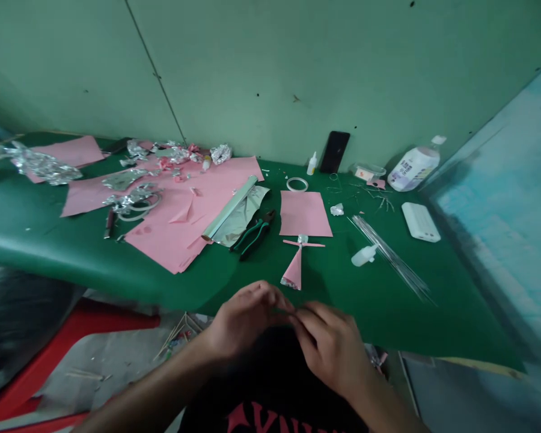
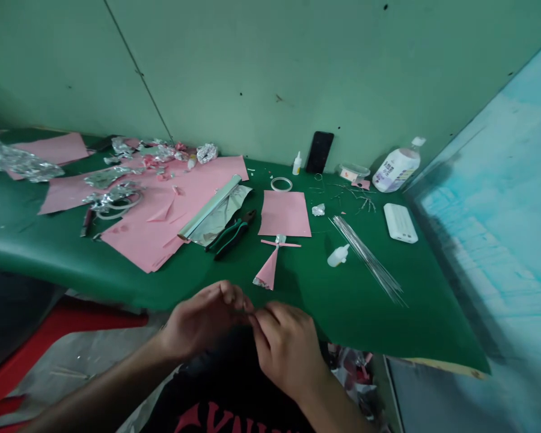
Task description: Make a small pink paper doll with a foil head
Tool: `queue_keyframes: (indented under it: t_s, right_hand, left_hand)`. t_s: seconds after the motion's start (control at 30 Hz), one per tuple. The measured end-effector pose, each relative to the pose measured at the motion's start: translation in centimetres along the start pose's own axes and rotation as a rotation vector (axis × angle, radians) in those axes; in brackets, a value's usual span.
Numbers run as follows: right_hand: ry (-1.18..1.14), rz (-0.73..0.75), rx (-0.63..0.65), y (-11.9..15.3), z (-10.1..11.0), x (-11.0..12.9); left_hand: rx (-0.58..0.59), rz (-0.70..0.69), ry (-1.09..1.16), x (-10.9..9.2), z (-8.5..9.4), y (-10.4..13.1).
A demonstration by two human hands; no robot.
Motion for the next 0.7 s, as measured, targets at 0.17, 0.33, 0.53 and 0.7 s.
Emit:
queue_keyframes:
  t_s: [0.17, 0.33, 0.53, 0.7]
  right_hand:
    - [0.174, -0.044, -0.124, 2.5, 2.3, -6.0]
    - [0.377, -0.531, -0.603, 4.7, 6.3, -16.4]
    - [0.188, -0.766, -0.315, 3.9, 1.7, -21.1]
    - [0.107, -0.875, -0.196, 4.2, 0.2, -21.2]
  left_hand:
    - [0.087, -0.146, -1.053, -2.0, 0.4, -2.4]
    - [0.024, -0.448, -1.709, -1.8, -1.8, -7.7]
    - [0.035, -0.299, -2.0, 1.5, -0.7, -10.5]
    - [0.087, -0.28, -1.962, 1.8, -1.1, -8.4]
Point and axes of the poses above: each hand's wrist, its own y-axis away from the middle knuckle, its own z-axis out of the back of the hand, x = y × z, the point moved 10 cm from there along -y, towards the middle knuckle, and after that the axes turned 6 degrees about y, right-handed, at the moved point
